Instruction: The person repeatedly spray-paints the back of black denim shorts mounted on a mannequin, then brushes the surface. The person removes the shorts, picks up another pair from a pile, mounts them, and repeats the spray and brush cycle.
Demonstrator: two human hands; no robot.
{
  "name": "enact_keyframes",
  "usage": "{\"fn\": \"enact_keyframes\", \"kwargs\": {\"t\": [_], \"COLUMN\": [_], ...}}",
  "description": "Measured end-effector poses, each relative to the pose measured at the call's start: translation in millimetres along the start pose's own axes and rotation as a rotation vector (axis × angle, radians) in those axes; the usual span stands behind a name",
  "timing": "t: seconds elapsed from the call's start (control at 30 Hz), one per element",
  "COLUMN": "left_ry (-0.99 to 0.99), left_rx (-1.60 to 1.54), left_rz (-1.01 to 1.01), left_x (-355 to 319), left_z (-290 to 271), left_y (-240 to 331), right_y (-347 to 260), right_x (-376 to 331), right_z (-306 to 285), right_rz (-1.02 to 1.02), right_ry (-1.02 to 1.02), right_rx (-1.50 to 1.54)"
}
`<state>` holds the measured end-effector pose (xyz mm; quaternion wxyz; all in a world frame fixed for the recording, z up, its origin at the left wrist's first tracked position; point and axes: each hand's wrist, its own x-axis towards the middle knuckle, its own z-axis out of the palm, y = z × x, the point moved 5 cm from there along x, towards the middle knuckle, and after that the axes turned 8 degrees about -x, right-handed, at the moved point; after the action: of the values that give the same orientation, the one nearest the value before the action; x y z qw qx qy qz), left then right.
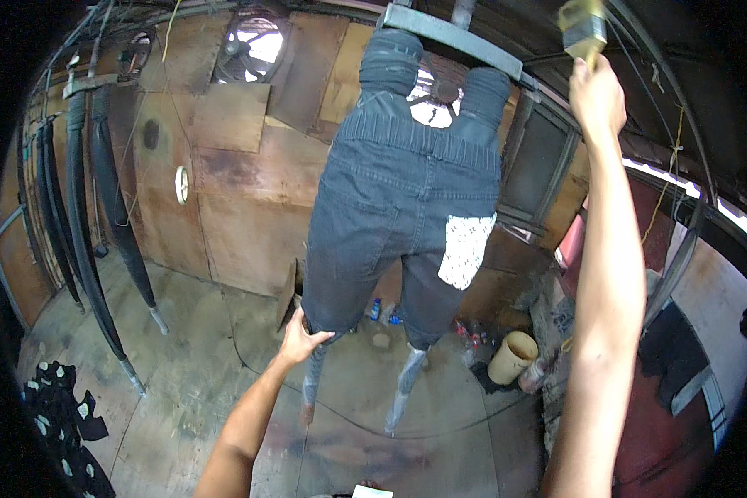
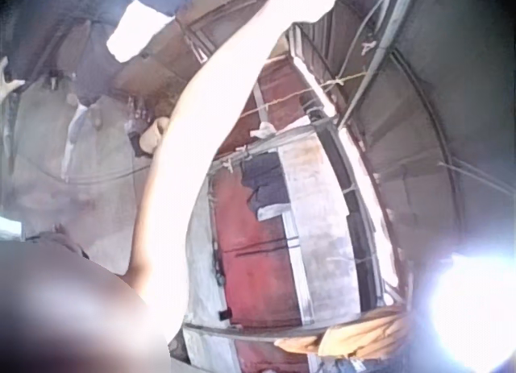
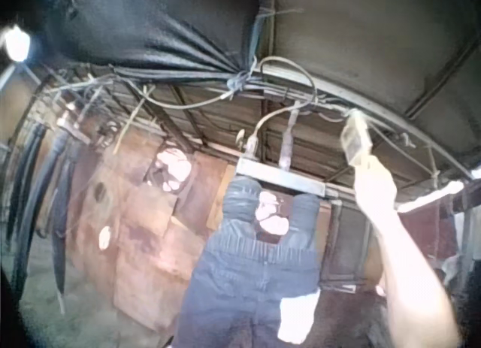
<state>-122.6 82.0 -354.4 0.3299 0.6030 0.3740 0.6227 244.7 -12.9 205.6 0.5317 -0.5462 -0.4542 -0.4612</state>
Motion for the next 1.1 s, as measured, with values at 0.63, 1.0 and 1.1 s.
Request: {"fn": "enact_keyframes", "kwargs": {"t": [0.63,1.0,1.1], "left_ry": [0.147,0.088,0.369], "left_rx": [0.190,-0.755,-0.284], "left_rz": [-0.063,-0.546,-0.607], "left_x": [-24,37,62], "left_z": [2,-28,-38], "left_y": [7,-1,-11], "right_y": [-87,120,129], "right_x": [-60,-507,-574], "right_z": [-6,171,181], "right_rz": [-0.822,0.774,1.218], "right_ry": [0.400,-1.180,-1.567], "right_rx": [0.280,0.620,0.801]}}
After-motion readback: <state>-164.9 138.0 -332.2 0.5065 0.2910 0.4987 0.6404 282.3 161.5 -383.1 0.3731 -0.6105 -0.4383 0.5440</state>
